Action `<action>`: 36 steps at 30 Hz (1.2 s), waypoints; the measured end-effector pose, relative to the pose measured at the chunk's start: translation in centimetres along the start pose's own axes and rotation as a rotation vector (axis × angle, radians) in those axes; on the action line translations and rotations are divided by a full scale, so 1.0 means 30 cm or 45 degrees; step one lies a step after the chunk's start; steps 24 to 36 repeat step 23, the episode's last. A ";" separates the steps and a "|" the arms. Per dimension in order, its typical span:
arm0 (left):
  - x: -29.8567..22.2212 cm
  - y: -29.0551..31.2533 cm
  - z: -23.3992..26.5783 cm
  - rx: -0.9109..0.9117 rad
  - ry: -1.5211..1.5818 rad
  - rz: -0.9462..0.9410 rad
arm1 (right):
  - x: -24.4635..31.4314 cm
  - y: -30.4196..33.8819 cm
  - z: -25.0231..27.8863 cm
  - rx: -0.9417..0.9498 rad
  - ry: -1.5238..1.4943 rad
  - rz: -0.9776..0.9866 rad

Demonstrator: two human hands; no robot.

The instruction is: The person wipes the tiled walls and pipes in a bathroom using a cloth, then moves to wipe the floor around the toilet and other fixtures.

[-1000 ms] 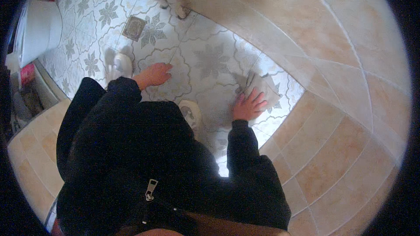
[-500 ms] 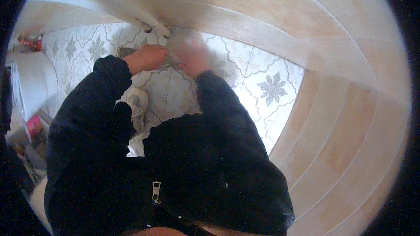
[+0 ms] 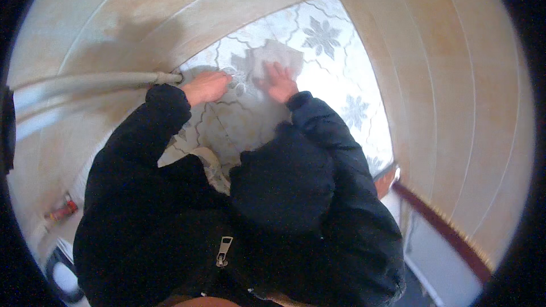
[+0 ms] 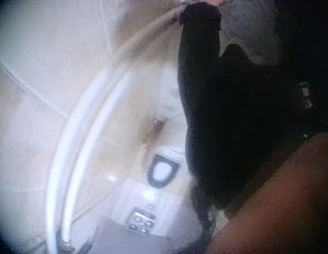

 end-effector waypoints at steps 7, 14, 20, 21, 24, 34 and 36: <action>-0.152 -0.211 -0.074 -0.097 -0.057 -0.318 | 0.058 0.252 0.332 -0.561 -0.037 0.041; -0.170 -0.366 -0.094 0.219 -0.389 -0.644 | 0.114 0.543 0.510 -0.701 -0.225 -0.252; -0.248 -0.324 -0.259 0.039 -0.305 -0.307 | 0.214 0.797 0.469 -0.630 -0.411 -0.446; -0.262 -0.298 -0.286 0.007 -0.296 -0.351 | 0.254 0.845 0.458 -0.603 -0.343 -0.350; -0.296 -0.234 -0.354 0.072 -0.525 -0.441 | 0.315 0.889 0.396 -0.370 -0.157 -0.455; -0.296 -0.234 -0.354 0.072 -0.525 -0.441 | 0.315 0.889 0.396 -0.370 -0.157 -0.455; -0.296 -0.234 -0.354 0.072 -0.525 -0.441 | 0.315 0.889 0.396 -0.370 -0.157 -0.455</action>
Point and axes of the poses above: each hand's wrist, its own y-axis away from the middle knuckle, its own z-axis out of the back of the hand, x = y × z, the point moved 4 cm from there along -y, towards the middle knuckle, and after that the axes turned 2 degrees about -x, right-handed, at the moved point
